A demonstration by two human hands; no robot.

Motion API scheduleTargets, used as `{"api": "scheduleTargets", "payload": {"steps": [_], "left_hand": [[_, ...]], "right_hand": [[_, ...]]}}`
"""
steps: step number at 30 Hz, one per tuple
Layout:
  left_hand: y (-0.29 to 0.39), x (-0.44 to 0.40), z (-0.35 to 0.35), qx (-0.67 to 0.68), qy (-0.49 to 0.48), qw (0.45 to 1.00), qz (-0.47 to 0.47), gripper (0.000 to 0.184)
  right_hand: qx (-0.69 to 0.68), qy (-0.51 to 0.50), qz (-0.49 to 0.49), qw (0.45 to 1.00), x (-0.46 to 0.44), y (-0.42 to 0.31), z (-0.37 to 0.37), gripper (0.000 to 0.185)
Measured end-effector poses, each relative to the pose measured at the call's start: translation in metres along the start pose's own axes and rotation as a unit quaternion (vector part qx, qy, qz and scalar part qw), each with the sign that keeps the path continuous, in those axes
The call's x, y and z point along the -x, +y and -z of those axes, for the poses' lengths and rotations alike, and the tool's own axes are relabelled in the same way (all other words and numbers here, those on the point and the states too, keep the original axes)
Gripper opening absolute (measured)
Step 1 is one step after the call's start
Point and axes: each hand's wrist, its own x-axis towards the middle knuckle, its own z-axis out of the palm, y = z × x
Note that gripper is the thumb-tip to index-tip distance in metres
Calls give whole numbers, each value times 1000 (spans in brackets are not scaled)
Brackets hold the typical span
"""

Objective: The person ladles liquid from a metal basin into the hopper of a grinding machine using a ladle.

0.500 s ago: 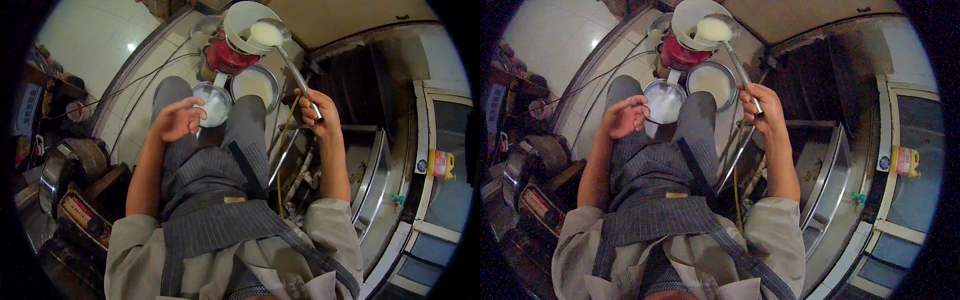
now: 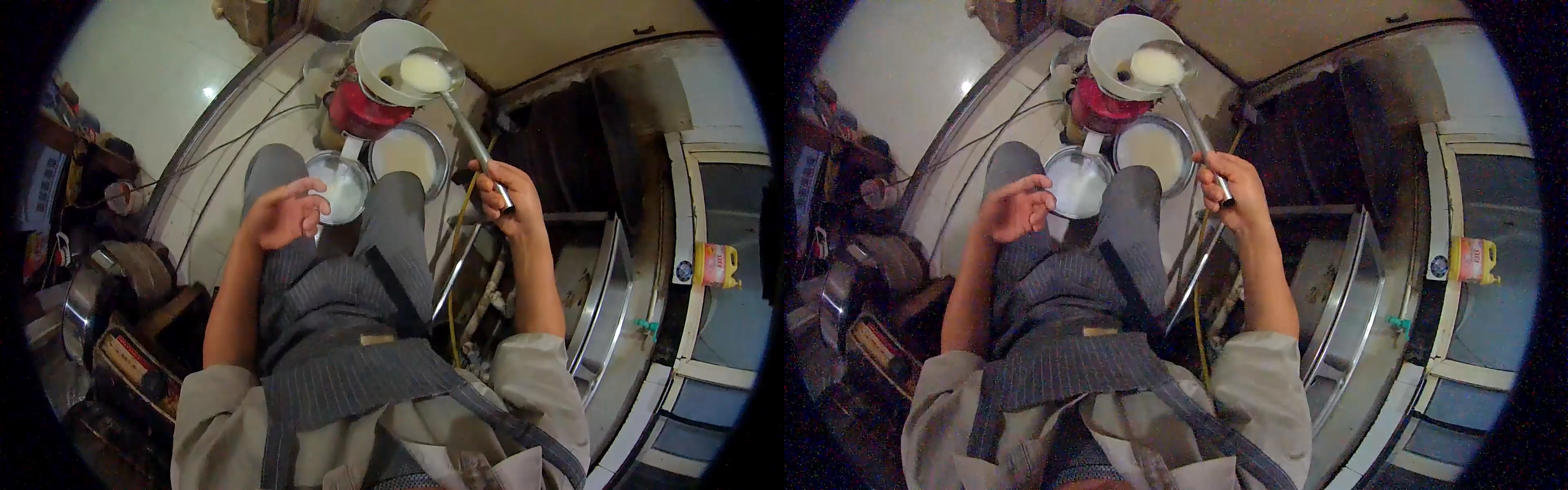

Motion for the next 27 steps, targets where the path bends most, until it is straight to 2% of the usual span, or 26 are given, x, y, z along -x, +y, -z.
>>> {"api": "scheduleTargets", "payload": {"steps": [6,18,27], "left_hand": [[1,0,-4,-4,-10,1000,-7,45],[1,1,1,-11,-10,1000,-1,50],[-1,0,3,5,-20,1000,-8,45]], "right_hand": [[-2,-2,5,1000,-1,1,0,30],[18,13,11,1000,-1,2,-2,30],[9,18,16,1000,1,2,-5,28]]}}
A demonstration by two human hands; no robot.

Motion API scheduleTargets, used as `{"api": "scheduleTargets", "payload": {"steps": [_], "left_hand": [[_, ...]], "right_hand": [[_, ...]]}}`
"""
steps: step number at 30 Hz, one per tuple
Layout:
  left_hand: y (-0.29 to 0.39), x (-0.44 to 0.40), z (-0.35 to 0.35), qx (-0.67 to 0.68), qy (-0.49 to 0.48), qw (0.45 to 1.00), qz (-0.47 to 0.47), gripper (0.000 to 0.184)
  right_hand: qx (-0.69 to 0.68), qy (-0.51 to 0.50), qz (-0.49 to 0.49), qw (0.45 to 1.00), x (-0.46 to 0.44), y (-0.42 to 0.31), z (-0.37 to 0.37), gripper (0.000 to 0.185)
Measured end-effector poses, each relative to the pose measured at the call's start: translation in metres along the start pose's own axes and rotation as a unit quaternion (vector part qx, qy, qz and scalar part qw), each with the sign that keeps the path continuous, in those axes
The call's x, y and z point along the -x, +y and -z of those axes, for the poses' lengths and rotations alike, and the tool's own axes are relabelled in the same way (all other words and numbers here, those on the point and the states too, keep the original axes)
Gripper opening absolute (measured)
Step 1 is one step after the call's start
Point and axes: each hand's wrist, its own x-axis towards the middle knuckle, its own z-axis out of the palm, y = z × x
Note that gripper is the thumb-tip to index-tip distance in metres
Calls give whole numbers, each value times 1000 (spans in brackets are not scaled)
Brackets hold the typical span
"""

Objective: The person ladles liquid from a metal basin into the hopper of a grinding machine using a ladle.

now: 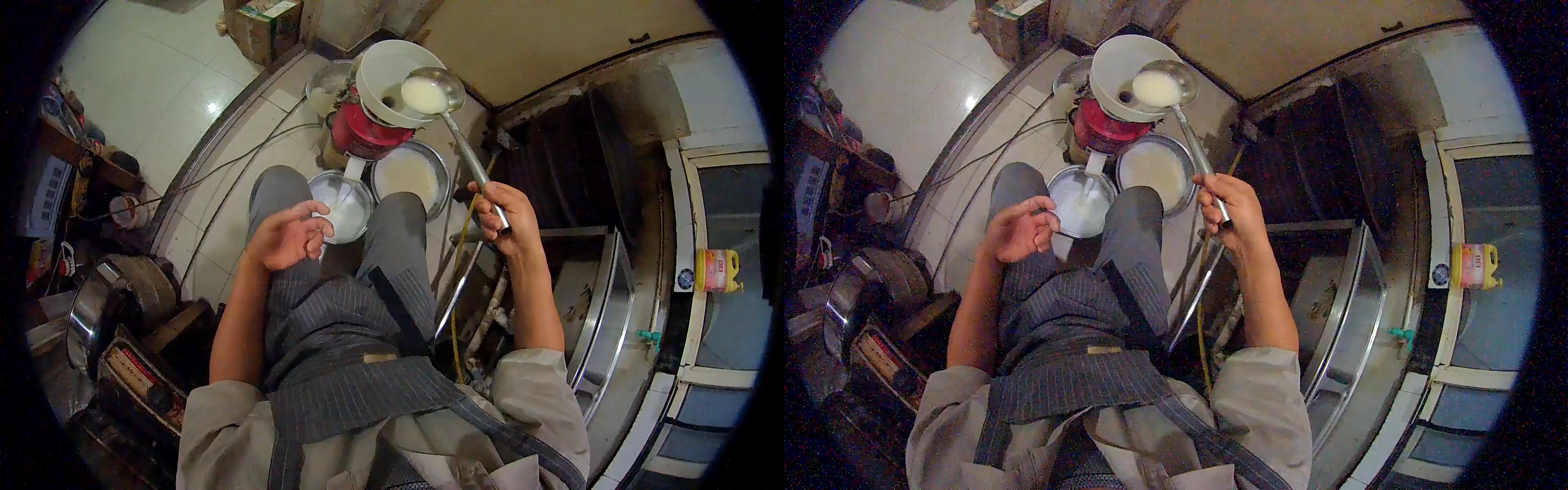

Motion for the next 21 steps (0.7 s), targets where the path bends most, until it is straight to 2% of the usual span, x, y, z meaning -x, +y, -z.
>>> {"api": "scheduleTargets", "payload": {"steps": [21], "left_hand": [[1,1,-5,-7,17,1000,-1,47]], "right_hand": [[21,9,4,1000,-1,3,1,26]]}}
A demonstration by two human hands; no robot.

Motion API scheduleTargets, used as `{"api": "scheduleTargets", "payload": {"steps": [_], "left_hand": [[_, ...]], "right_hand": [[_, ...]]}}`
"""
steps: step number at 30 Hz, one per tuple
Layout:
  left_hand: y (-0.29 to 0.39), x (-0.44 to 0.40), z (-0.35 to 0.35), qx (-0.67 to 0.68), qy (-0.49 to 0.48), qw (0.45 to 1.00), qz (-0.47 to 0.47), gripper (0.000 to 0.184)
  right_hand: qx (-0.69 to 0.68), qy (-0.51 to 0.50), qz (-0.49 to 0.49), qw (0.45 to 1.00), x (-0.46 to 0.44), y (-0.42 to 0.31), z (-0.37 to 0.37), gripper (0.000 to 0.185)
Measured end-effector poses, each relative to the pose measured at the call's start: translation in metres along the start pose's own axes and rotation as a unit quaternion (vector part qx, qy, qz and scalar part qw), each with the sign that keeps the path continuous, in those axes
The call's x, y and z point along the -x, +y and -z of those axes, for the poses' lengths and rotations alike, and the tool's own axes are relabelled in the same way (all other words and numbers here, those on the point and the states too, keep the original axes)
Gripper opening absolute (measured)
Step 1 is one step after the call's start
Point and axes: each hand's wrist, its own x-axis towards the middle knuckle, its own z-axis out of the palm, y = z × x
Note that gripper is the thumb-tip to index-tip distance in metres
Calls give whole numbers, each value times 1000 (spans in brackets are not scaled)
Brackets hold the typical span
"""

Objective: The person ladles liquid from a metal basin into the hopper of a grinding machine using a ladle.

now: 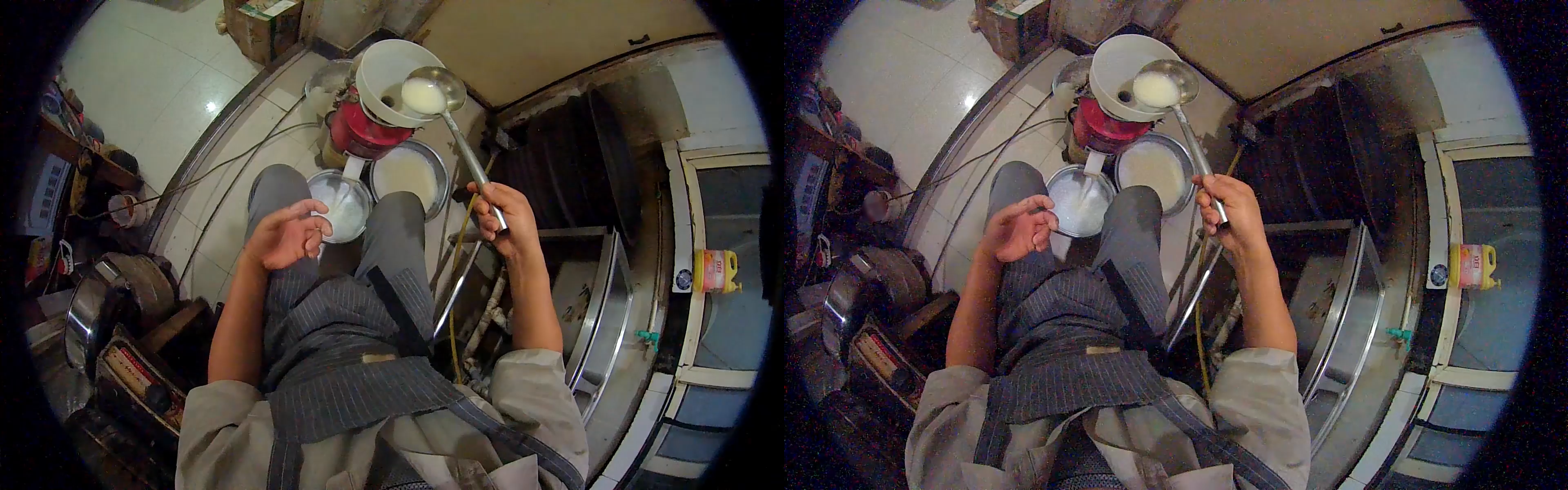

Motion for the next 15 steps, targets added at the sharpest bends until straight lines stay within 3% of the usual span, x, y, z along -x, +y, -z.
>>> {"api": "scheduleTargets", "payload": {"steps": [15], "left_hand": [[-1,-1,1,11,-11,1000,-6,45]], "right_hand": [[7,5,4,1000,1,1,-2,28]]}}
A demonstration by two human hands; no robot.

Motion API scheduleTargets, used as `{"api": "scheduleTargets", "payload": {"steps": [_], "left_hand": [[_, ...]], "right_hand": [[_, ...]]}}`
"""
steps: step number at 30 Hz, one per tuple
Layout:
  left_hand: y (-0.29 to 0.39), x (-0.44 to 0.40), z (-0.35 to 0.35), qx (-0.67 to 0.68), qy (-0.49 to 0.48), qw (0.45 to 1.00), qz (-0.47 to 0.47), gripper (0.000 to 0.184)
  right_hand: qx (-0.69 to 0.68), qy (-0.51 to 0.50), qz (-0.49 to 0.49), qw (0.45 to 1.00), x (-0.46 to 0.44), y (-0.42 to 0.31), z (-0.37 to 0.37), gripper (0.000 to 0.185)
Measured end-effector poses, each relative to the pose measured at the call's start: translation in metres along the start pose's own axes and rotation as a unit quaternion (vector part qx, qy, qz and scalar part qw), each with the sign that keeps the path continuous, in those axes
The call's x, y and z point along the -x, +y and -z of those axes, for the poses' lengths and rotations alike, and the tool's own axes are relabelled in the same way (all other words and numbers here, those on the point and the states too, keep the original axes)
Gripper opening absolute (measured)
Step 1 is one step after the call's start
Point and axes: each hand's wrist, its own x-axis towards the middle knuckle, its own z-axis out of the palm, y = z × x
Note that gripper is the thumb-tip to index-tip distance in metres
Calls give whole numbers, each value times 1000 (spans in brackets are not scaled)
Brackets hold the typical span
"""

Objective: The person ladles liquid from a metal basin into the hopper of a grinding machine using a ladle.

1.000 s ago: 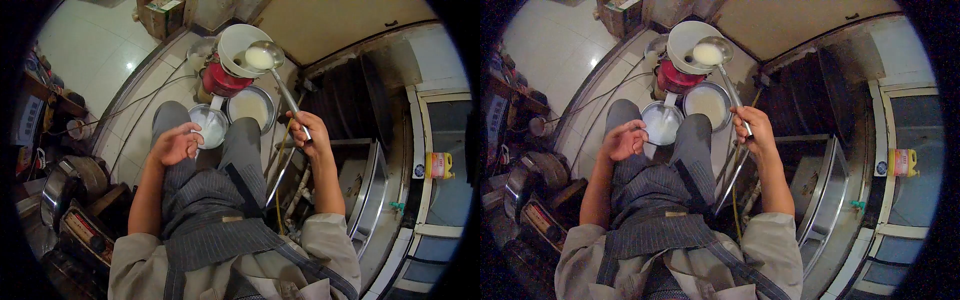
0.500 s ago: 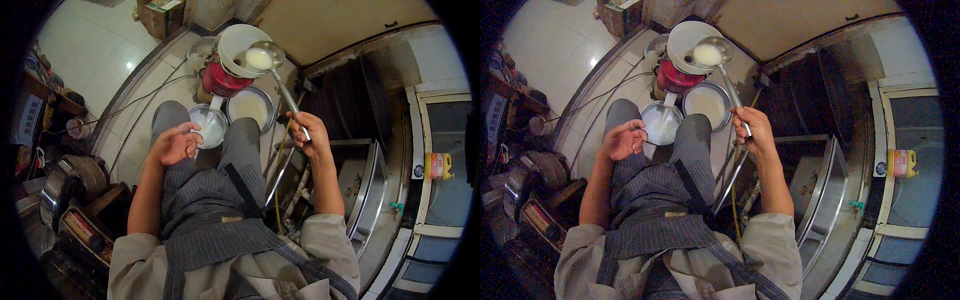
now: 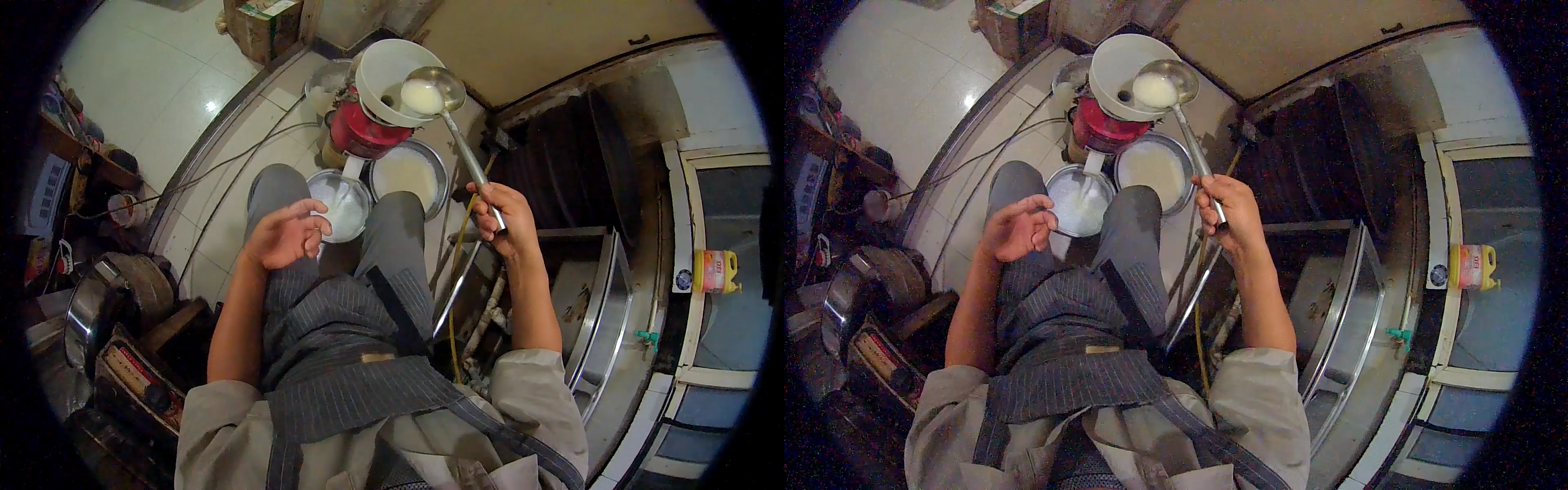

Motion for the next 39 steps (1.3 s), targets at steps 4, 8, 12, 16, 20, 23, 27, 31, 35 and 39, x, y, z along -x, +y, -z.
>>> {"api": "scheduleTargets", "payload": {"steps": [4,8,12,16,20,23,27,31,35,39], "left_hand": [[0,1,0,-3,-1,1000,-3,46],[0,1,0,-4,4,1000,-2,47],[1,0,-1,-14,9,1000,2,48],[1,0,-4,-9,1,1000,-2,47],[1,0,1,-4,-6,1000,6,49],[1,0,1,-5,0,1000,8,48],[0,0,-2,2,13,1000,3,44],[1,0,-2,-3,16,1000,1,44],[0,0,-1,-5,11,1000,0,45],[1,0,0,-10,7,1000,-1,45]], "right_hand": [[3,3,2,1000,0,-1,-1,26],[8,4,3,1000,0,-1,-2,25],[23,17,6,1000,0,-1,-4,26],[25,14,10,1000,0,0,-3,28],[25,13,10,1000,-2,1,-2,28],[24,14,10,1000,-2,1,-3,28],[23,17,6,1000,-3,1,-3,24],[23,21,6,999,-2,1,-5,24],[26,24,10,999,-2,2,-6,24],[36,26,14,999,-4,3,-6,23]]}}
